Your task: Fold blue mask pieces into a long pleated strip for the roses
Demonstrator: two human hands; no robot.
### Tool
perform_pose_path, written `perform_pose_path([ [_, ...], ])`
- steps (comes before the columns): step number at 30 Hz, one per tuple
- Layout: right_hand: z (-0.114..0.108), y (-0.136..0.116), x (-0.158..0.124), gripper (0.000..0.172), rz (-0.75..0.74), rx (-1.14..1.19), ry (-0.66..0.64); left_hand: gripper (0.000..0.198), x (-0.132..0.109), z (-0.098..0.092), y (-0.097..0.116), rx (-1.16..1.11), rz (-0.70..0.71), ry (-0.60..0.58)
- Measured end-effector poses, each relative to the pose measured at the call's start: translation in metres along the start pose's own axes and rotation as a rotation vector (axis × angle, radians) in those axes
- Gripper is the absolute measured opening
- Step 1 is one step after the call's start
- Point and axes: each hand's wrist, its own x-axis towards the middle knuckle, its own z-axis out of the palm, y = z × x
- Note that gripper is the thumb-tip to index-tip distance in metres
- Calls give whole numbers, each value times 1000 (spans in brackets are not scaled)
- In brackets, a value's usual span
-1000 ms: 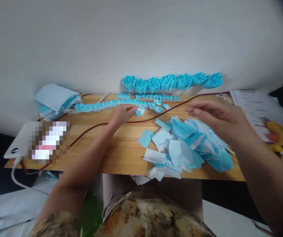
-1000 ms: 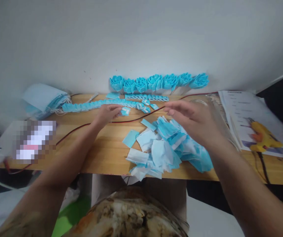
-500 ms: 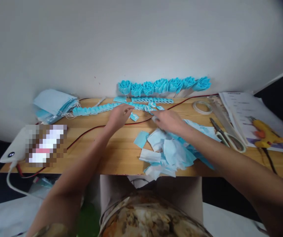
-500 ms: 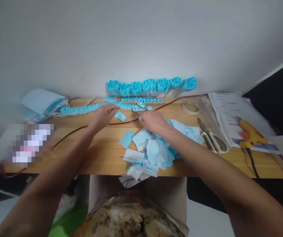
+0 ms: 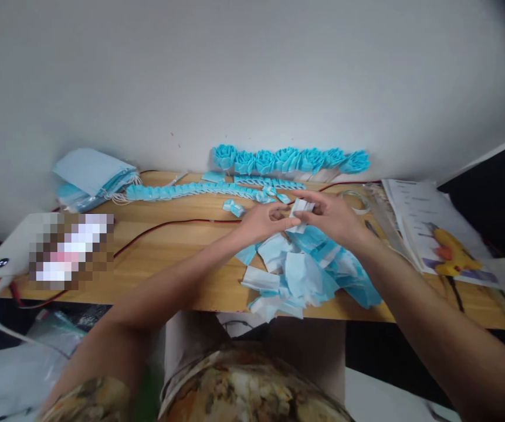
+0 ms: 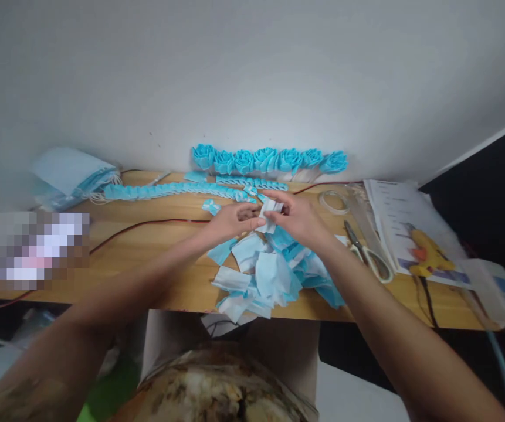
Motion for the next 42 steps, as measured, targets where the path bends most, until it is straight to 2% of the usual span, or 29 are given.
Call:
perform_pose_path([
  [1, 1, -3, -2, 49, -31, -38, 17, 24, 3, 3, -2, -3, -11, -4],
  [3, 1, -6, -6, 48, -47, -71, 18, 30, 5, 4, -4, -25, -45, -3],
  [9, -2, 2, -11, 49, 6, 18, -29, 30, -10, -9, 0, -184, -122, 2],
  [13, 2, 4, -10, 47, 18, 13, -47, 30, -13, -11, 3, -150, -161, -12],
  [15, -2, 2, -15, 45, -7, 21, -10, 31, -14, -12, 4, -110, -154, -29],
  [18, -20, -6, -39, 42, -57, -60, 117, 32, -16, -17, 1, -10, -120, -60],
  [21, -46, -10, -78, 46, -68, -229, 241, 36, -17, -25, -7, 110, -99, -70],
  [23, -58, -6, -108, 48, -54, -297, 330, 34, -16, -30, -14, 149, -105, -51],
  [25, -61, 5, -136, 47, -16, -340, 403, 32, -15, -34, -18, 161, -117, -21],
  [27, -54, 21, -159, 53, -10, -387, 413, 30, -13, -38, -19, 167, -121, 5],
  [29, -41, 39, -176, 67, -26, -477, 355, 29, -13, -43, -18, 163, -121, 34],
  [32, -19, 61, -190, 92, 3, -607, 248, 30, -15, -54, -13, 168, -141, 94],
  [34, -7, 68, -193, 101, 17, -629, 212, 33, -18, -62, -12, 202, -187, 122],
  [37, 6, 68, -189, 107, 6, -636, 181, 36, -25, -76, -17, 302, -252, 145],
  [39, 14, 65, -182, 108, 2, -641, 176, 33, -30, -84, -25, 424, -240, 169],
  [42, 25, 61, -168, 98, 13, -662, 201, 23, -39, -93, -37, 617, -208, 198],
])
